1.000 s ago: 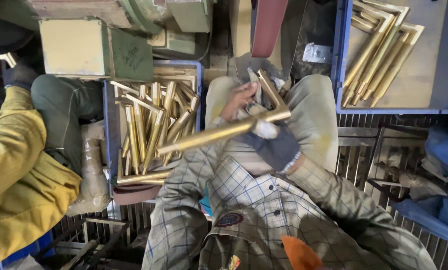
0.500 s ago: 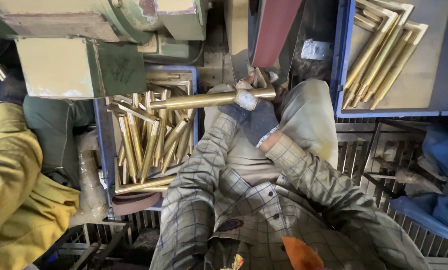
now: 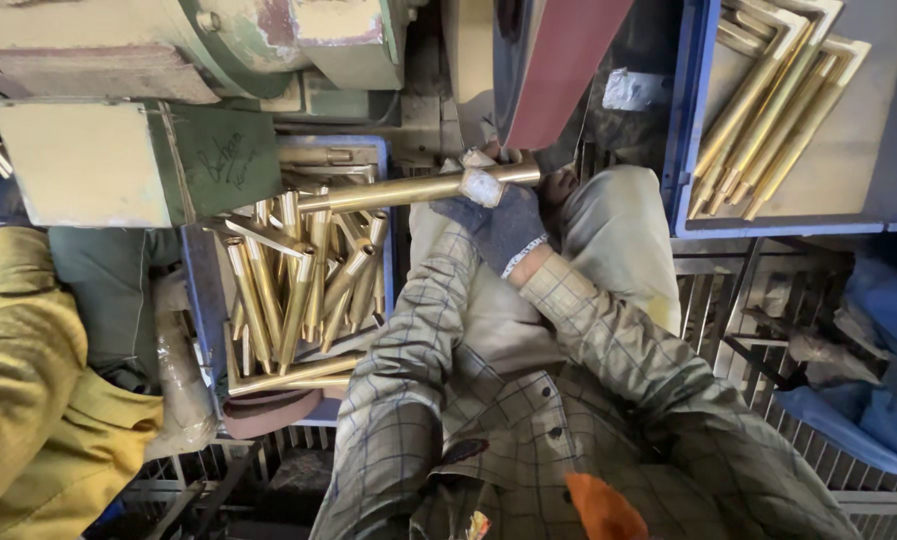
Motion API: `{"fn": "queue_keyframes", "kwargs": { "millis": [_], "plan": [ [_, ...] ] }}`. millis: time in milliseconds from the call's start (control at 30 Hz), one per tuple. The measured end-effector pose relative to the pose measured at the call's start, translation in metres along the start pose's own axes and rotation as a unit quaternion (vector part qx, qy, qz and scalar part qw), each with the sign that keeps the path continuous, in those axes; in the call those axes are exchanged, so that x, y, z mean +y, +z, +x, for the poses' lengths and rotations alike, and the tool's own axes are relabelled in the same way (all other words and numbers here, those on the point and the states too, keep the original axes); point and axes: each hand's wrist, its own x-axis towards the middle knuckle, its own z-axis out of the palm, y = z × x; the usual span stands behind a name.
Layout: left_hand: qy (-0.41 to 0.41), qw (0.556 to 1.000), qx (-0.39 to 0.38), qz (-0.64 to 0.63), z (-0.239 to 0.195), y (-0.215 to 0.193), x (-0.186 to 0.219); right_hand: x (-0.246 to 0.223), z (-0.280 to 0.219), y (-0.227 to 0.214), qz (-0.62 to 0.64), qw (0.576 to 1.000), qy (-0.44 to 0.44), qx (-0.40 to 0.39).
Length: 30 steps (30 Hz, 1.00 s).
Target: The person holds L-shaped brass parts with gloved hands and applies them to a belt sander to polish the edges, then places the finished parts into a blue bin. They repeat this for multiple parts one by one.
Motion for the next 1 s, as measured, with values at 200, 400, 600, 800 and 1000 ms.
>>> {"fn": "queue_keyframes", "kwargs": {
  "millis": [200, 400, 600, 800, 1000],
  "plan": [
    [-0.011, 1.000, 0.007, -0.008, -0.005, -0.018, -0.004, 0.001, 0.027, -0.005, 0.197, 0.968, 0.105, 0.113],
    [-0.012, 1.000, 0.007, -0.019, 0.002, -0.023, -0.002, 0.014, 0.046, -0.018, 0.248, 0.948, 0.133, 0.147],
    [-0.015, 0.999, 0.010, -0.030, -0.006, -0.013, -0.004, 0.009, 0.033, -0.011, 0.194, 0.963, 0.115, 0.145],
    [0.007, 1.000, 0.008, -0.029, -0.008, 0.001, 0.003, 0.003, 0.015, 0.001, 0.252, 0.953, 0.108, 0.130],
    [0.039, 0.999, 0.000, -0.025, -0.012, 0.016, 0.020, -0.002, -0.010, 0.014, 0.170, 0.977, 0.057, 0.119]
  ]
}}
